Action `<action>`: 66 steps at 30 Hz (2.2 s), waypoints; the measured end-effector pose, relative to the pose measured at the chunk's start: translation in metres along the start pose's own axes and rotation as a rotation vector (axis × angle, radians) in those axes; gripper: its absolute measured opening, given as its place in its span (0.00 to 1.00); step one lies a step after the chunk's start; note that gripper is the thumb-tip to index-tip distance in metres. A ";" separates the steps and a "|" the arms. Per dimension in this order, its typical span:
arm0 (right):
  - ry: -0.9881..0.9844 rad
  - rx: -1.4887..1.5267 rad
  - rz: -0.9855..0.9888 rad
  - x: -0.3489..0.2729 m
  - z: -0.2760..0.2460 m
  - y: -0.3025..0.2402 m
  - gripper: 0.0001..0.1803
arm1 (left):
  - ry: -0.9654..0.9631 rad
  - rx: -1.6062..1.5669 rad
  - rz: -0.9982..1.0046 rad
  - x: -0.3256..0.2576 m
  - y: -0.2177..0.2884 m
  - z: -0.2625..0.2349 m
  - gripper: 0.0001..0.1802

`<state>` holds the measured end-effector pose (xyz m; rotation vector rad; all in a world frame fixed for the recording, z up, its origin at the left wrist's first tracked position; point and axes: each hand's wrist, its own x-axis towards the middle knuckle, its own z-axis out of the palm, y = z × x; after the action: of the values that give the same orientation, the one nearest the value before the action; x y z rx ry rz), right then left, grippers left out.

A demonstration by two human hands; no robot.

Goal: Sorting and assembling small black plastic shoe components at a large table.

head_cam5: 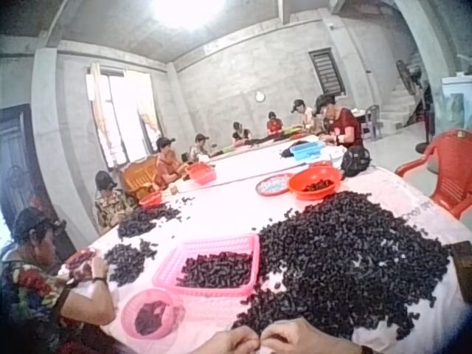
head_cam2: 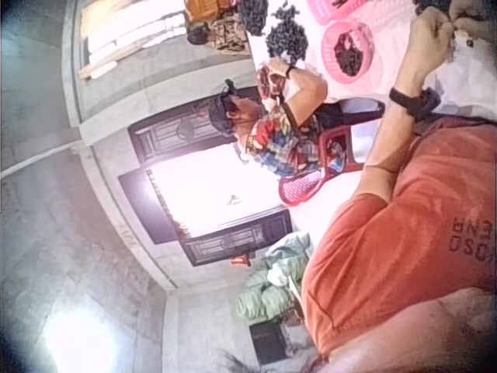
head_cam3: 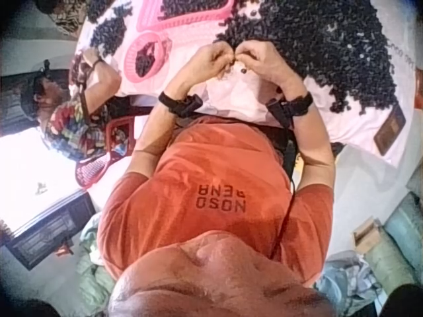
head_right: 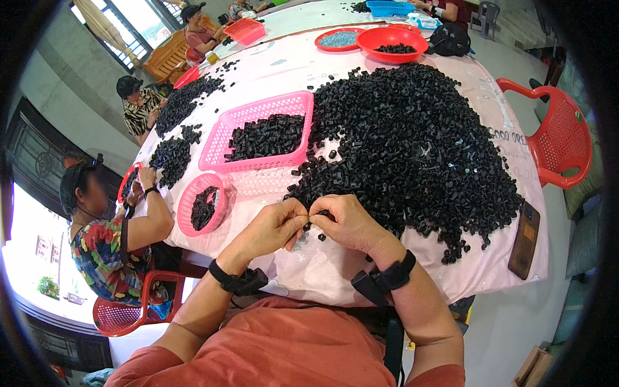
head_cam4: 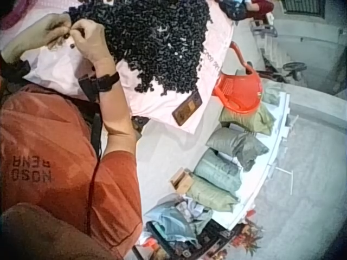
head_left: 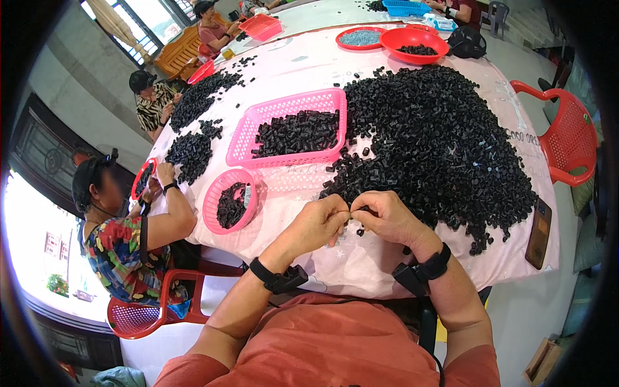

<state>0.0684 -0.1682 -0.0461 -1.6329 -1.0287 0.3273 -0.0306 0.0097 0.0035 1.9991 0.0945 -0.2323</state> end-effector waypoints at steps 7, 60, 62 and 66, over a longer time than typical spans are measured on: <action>-0.006 0.070 0.110 0.000 0.000 -0.003 0.09 | 0.119 0.222 0.182 -0.002 -0.004 0.008 0.06; 0.060 0.417 0.288 0.003 -0.006 -0.002 0.08 | 0.178 0.194 0.127 -0.003 0.010 0.003 0.09; 0.042 0.454 0.282 0.001 -0.007 -0.004 0.08 | 0.191 0.198 0.163 -0.001 0.012 0.005 0.09; 0.022 0.482 0.269 0.001 -0.004 -0.001 0.08 | 0.197 0.207 0.166 0.001 0.013 0.006 0.09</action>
<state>0.0714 -0.1702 -0.0432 -1.3258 -0.6461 0.6801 -0.0278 -0.0009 0.0123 2.2195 0.0303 0.0641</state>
